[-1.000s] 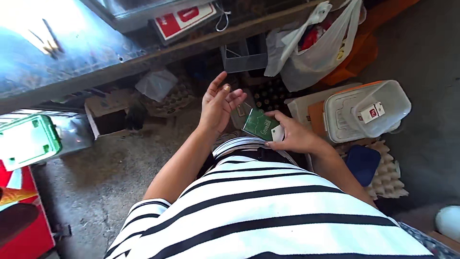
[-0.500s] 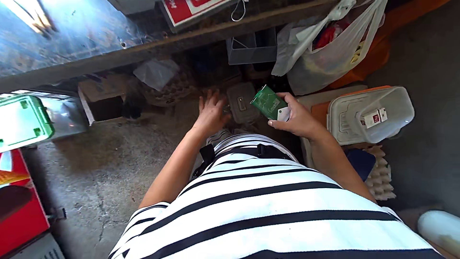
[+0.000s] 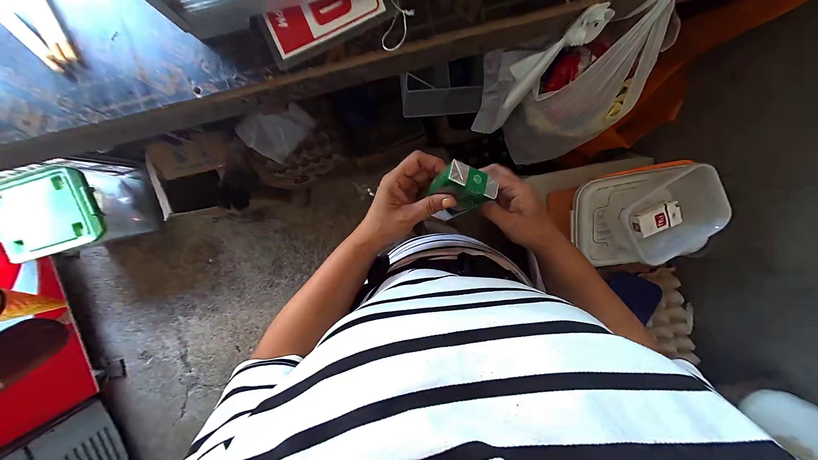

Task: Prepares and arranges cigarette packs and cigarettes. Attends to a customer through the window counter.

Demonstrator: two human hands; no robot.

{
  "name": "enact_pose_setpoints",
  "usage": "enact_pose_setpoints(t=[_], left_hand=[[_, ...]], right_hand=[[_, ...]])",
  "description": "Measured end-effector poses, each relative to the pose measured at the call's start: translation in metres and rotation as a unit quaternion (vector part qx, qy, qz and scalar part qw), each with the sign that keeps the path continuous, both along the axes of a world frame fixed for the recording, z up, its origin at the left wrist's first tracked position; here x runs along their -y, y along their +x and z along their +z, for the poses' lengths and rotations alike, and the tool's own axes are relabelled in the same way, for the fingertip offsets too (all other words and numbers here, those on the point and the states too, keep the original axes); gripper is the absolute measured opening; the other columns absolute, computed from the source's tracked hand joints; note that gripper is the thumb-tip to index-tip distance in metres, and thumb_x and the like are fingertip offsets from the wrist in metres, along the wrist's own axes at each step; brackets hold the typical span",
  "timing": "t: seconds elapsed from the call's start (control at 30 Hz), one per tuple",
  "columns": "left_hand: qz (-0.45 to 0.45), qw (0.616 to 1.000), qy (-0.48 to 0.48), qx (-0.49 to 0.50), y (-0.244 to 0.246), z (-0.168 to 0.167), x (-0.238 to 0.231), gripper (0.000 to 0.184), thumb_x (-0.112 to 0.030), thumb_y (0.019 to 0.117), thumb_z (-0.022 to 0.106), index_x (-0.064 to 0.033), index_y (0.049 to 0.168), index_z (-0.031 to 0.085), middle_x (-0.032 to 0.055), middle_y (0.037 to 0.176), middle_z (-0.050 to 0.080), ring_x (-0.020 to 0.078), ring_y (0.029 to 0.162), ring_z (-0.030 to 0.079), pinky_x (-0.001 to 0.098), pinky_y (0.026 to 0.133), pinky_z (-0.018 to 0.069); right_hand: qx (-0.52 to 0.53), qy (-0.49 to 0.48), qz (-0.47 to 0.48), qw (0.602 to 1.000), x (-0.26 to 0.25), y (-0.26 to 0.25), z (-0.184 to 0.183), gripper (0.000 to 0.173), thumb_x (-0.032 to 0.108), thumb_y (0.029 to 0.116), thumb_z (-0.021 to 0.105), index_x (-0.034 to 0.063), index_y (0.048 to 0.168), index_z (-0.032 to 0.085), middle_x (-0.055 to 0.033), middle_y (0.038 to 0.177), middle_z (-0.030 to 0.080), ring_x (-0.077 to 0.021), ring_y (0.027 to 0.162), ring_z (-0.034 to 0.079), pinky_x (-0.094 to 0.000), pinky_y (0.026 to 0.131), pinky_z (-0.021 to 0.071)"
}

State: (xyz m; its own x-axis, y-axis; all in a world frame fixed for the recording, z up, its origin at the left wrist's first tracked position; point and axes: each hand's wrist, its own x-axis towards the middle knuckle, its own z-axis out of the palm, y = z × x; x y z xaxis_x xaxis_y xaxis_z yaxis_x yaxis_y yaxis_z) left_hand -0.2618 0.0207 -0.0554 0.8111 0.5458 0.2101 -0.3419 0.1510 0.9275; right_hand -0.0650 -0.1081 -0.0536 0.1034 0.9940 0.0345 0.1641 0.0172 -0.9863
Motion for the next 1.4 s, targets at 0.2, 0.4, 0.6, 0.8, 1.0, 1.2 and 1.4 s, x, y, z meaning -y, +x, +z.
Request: enact_pose_setpoints(t=[0.2,0.4,0.6,0.8,1.0,1.2,1.4], left_hand=[[0.021,0.996,0.086,-0.031,-0.006,0.004,0.002,0.030,-0.005,0.0960,0.069,0.0011,0.124,0.060,-0.0013,0.110,0.071,0.0037,0.098,0.068,0.0254,0.090,0.0584],[0.025,0.988,0.134,-0.070,-0.010,0.010,0.006,0.030,-0.006,0.0954,0.070,0.0043,0.122,0.062,0.0016,0.108,0.071,0.0040,0.096,0.069,0.0253,0.089,0.0589],[0.022,0.987,0.141,-0.076,-0.017,0.016,0.009,0.030,-0.006,0.0954,0.070,0.0046,0.123,0.062,0.0018,0.107,0.072,0.0041,0.095,0.069,0.0246,0.088,0.0592],[0.047,0.989,0.115,-0.085,-0.021,0.018,0.016,0.032,-0.004,0.0932,0.071,0.0066,0.122,0.062,0.0043,0.105,0.073,0.0060,0.093,0.070,0.0261,0.085,0.0600],[0.046,0.991,0.095,-0.088,-0.031,0.017,0.020,0.031,0.001,0.0920,0.070,0.0105,0.120,0.062,0.0121,0.101,0.072,0.0102,0.088,0.070,0.0285,0.082,0.0602],[0.050,0.990,0.087,-0.099,-0.041,0.012,0.025,0.032,0.000,0.0931,0.070,0.0091,0.123,0.061,0.0102,0.100,0.071,0.0083,0.086,0.069,0.0263,0.080,0.0593],[0.056,0.993,0.074,-0.074,-0.052,0.006,0.035,0.032,-0.006,0.0972,0.066,0.0064,0.125,0.057,0.0030,0.108,0.070,0.0052,0.095,0.068,0.0261,0.086,0.0588]], right_hand=[[0.176,0.170,-0.052,0.968,0.006,0.021,0.044,0.014,0.008,0.0979,0.069,-0.0041,0.105,0.072,-0.0116,0.103,0.069,-0.0078,0.093,0.067,-0.0211,0.084,0.0579],[0.319,0.198,0.020,0.926,0.004,0.025,0.064,0.011,0.007,0.0957,0.072,-0.0021,0.099,0.077,-0.0153,0.096,0.073,-0.0150,0.090,0.070,-0.0207,0.082,0.0560],[0.437,0.226,0.086,0.866,0.003,0.022,0.079,0.015,0.007,0.0996,0.066,-0.0010,0.105,0.077,-0.0157,0.097,0.074,-0.0241,0.089,0.073,-0.0300,0.077,0.0590],[0.487,0.232,0.107,0.836,0.000,0.011,0.083,0.015,0.006,0.1004,0.061,-0.0031,0.104,0.073,-0.0178,0.095,0.071,-0.0302,0.081,0.071,-0.0381,0.064,0.0576],[0.489,0.238,0.129,0.829,-0.008,0.008,0.084,0.019,0.012,0.1000,0.060,-0.0005,0.100,0.075,-0.0155,0.092,0.072,-0.0292,0.076,0.071,-0.0392,0.059,0.0562],[0.503,0.249,0.144,0.815,-0.011,-0.001,0.079,0.017,0.010,0.0991,0.060,-0.0025,0.097,0.072,-0.0161,0.088,0.069,-0.0292,0.072,0.070,-0.0377,0.054,0.0546],[0.491,0.266,0.160,0.814,-0.013,-0.011,0.075,0.013,0.004,0.1006,0.058,-0.0045,0.098,0.068,-0.0192,0.088,0.067,-0.0324,0.070,0.067,-0.0401,0.053,0.0528]])
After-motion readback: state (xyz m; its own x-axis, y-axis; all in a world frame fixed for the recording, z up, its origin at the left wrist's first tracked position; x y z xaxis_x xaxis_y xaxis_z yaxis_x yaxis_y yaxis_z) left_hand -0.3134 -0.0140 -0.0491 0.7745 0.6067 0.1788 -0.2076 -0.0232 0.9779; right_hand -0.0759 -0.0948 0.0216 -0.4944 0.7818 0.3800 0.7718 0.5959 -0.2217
